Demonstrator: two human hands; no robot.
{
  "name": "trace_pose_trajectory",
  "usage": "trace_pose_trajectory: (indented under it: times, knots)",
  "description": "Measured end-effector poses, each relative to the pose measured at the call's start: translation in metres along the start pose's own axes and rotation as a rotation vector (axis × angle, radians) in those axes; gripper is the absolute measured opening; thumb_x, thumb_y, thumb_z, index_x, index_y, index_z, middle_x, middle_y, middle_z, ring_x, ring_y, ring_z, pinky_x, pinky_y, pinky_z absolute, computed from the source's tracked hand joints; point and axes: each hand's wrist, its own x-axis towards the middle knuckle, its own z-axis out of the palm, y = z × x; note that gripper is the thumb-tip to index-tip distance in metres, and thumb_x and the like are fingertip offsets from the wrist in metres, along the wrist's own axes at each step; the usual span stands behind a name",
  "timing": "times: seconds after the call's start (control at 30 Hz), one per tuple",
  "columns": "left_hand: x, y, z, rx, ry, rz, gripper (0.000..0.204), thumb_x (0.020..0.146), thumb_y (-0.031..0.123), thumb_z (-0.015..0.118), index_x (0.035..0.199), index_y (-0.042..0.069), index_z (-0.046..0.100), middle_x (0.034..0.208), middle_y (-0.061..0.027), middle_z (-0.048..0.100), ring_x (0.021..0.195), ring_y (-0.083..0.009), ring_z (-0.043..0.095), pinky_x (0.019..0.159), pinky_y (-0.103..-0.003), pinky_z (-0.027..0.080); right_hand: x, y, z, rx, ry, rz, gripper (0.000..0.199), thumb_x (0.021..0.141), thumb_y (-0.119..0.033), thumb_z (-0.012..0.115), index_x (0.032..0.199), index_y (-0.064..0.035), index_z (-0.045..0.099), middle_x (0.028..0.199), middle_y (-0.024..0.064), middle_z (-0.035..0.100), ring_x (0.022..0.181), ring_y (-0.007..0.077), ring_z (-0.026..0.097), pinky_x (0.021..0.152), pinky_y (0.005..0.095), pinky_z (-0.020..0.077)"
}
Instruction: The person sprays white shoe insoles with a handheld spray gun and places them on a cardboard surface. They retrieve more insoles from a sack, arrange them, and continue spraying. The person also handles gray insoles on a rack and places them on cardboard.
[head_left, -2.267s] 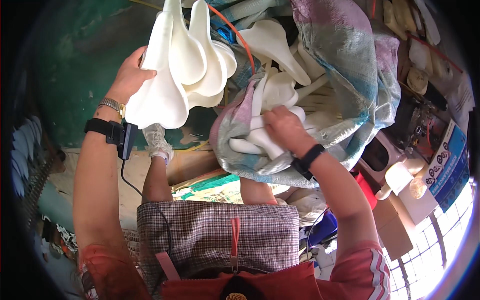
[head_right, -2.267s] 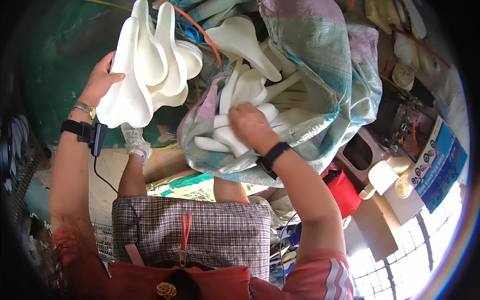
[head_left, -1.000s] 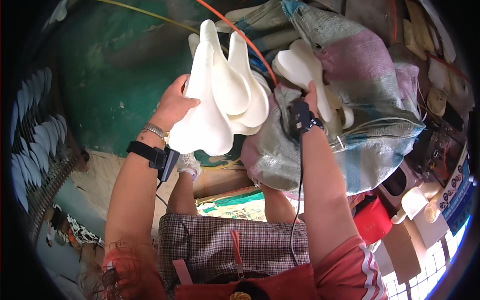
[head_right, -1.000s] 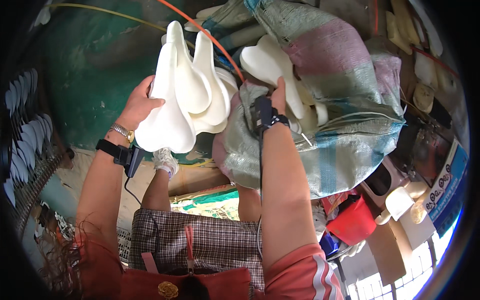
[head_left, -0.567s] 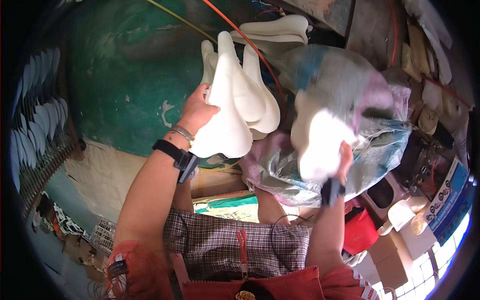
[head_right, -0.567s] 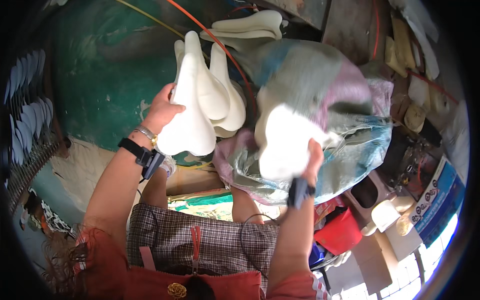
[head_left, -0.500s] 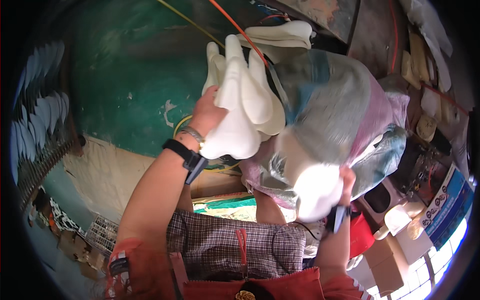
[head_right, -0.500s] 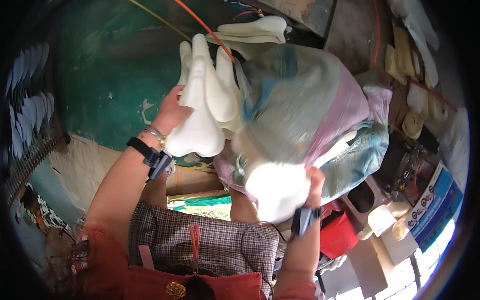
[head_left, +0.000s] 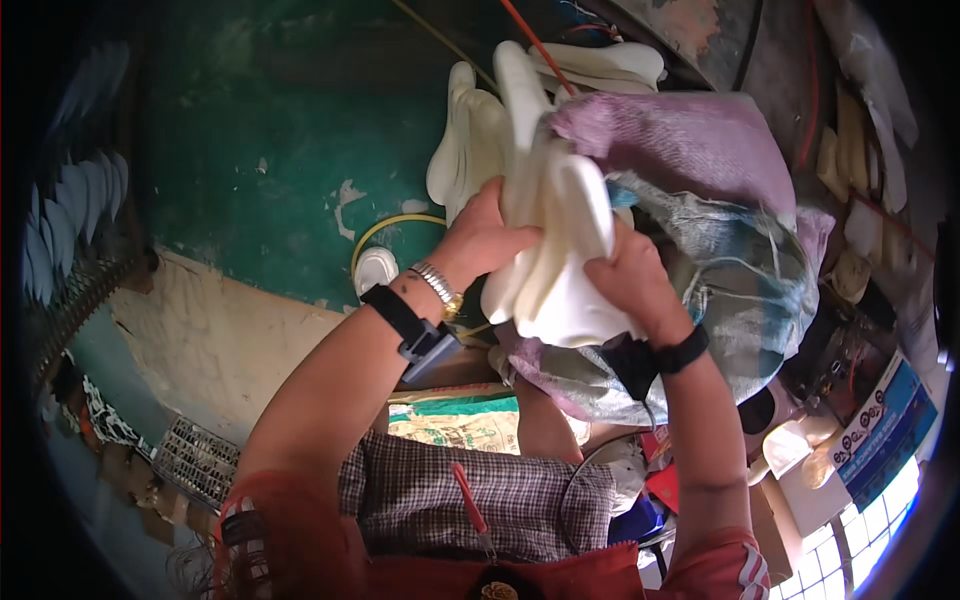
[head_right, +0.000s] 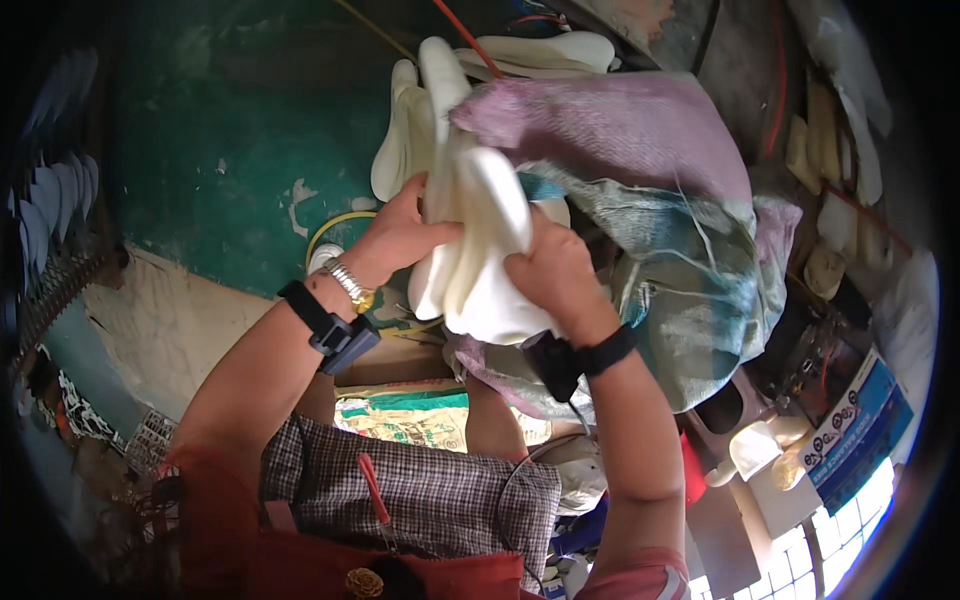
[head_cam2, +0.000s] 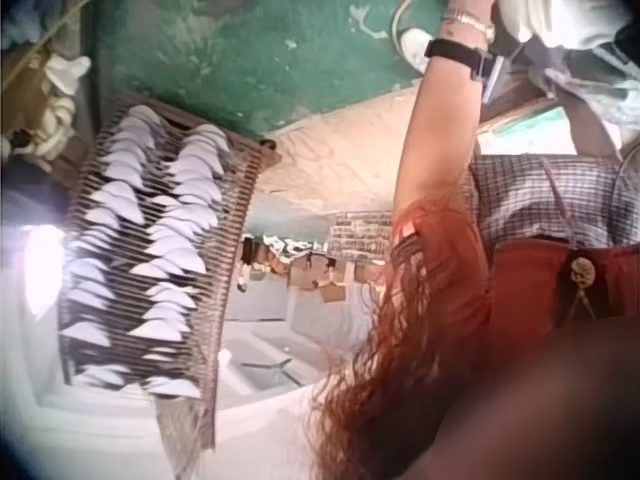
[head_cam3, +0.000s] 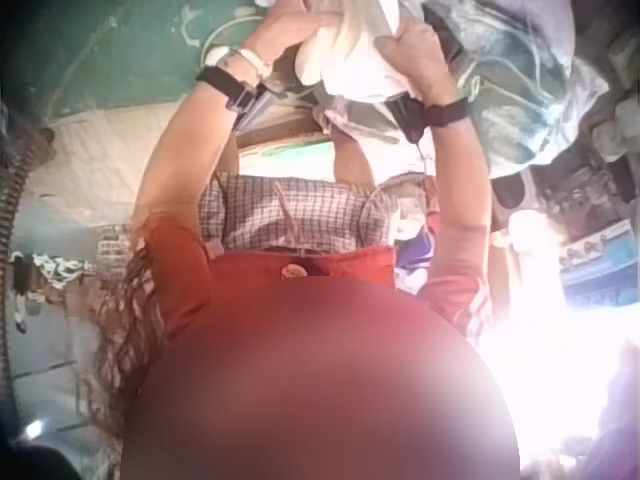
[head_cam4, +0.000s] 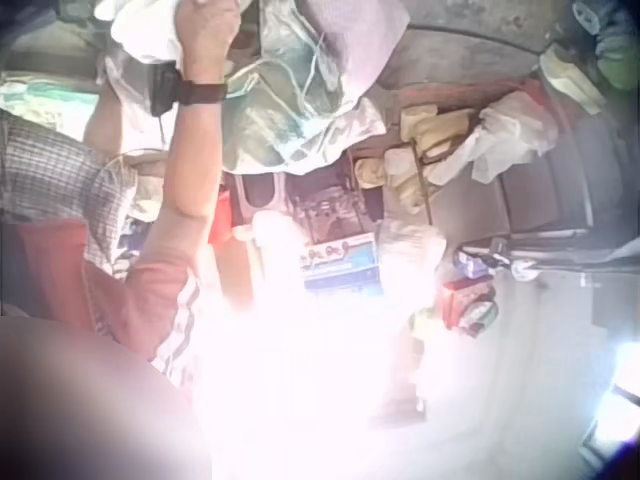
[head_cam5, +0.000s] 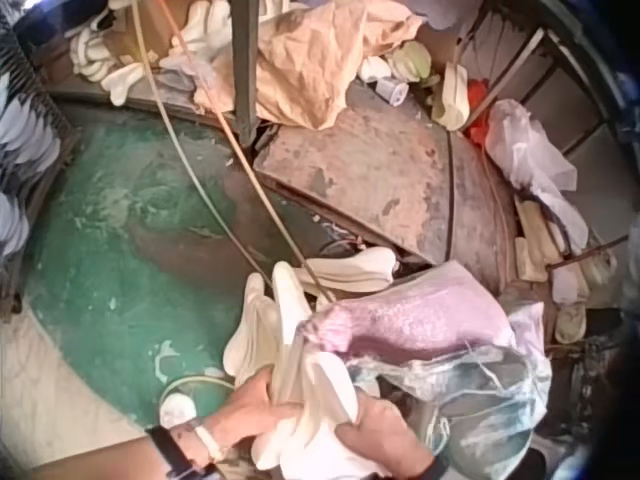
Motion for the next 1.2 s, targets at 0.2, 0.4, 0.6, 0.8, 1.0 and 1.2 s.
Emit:
trace_pose_trajectory:
  times: [0.2, 0.4, 0.6, 0.8, 1.0, 1.2]
  knots:
    - [0.084, -0.049, -0.073, -0.057, 0.293, -0.131, 0.081, 0.065, 0.043, 0.078, 0.122, -0.005, 0.046, 0.110, -0.0149, 0.061, 0.104, -0.0235, 0.058, 0.088, -0.035, 0.046, 0.010, 0.051, 0.006, 0.209, -0.121, 0.191, 0.042, 0.068, -0.007, 0.058, 0.109, 0.0000, 0.058, 0.088, 0.0144, 0.064, 0.083, 0.0214, 0.063, 0.076, 0.0321, 0.0488]
    - [0.142, -0.088, -0.071, -0.230, 0.012, -0.327, 0.081, 0.063, 0.036, 0.080, 0.121, -0.008, 0.047, 0.108, -0.0161, 0.062, 0.092, -0.0261, 0.063, 0.079, -0.035, 0.051, 0.010, 0.033, 0.003, 0.156, -0.086, 0.094, 0.043, 0.071, -0.009, 0.062, 0.112, 0.0003, 0.056, 0.108, 0.0174, 0.058, 0.099, 0.0296, 0.057, 0.087, 0.0370, 0.0442]
    - [0.157, -0.087, -0.043, 0.015, 0.004, -0.032, 0.048, 0.064, 0.019, 0.072, 0.105, -0.004, 0.061, 0.098, -0.0141, 0.065, 0.088, -0.0223, 0.064, 0.079, -0.033, 0.050, 0.028, 0.049, -0.014, 0.006, -0.001, -0.068, 0.050, 0.070, -0.014, 0.068, 0.117, -0.0016, 0.055, 0.118, 0.0196, 0.051, 0.112, 0.0346, 0.047, 0.095, 0.0396, 0.0387]
    - [0.128, -0.108, -0.049, -0.249, 0.070, -0.163, 0.042, 0.065, 0.011, 0.070, 0.105, -0.002, 0.062, 0.097, -0.0123, 0.067, 0.086, -0.0203, 0.065, 0.079, -0.032, 0.050, 0.039, 0.046, -0.013, -0.215, -0.021, -0.178, 0.067, 0.067, -0.025, 0.078, 0.125, -0.0026, 0.052, 0.122, 0.0222, 0.052, 0.110, 0.0307, 0.054, 0.094, 0.0364, 0.0418]
    - [0.069, -0.233, -0.095, -0.714, 0.138, -0.027, 0.037, 0.079, 0.021, 0.069, 0.109, 0.002, 0.058, 0.099, -0.0108, 0.064, 0.087, -0.0159, 0.061, 0.075, -0.033, 0.051, 0.004, 0.013, 0.059, 0.089, -0.255, -0.285, 0.061, 0.067, -0.025, 0.080, 0.119, -0.0067, 0.053, 0.137, 0.0274, 0.033, 0.125, 0.0407, 0.037, 0.102, 0.0406, 0.0343]
    - [-0.083, -0.182, -0.207, -0.538, 0.333, -0.115, 0.032, 0.089, 0.024, 0.059, 0.112, 0.003, 0.055, 0.106, -0.0098, 0.062, 0.093, -0.0179, 0.059, 0.079, -0.034, 0.050, -0.051, -0.110, 0.050, 0.104, -0.216, -0.355, 0.054, 0.067, -0.017, 0.077, 0.116, -0.0103, 0.055, 0.139, 0.0279, 0.030, 0.121, 0.0425, 0.039, 0.100, 0.0434, 0.0369]
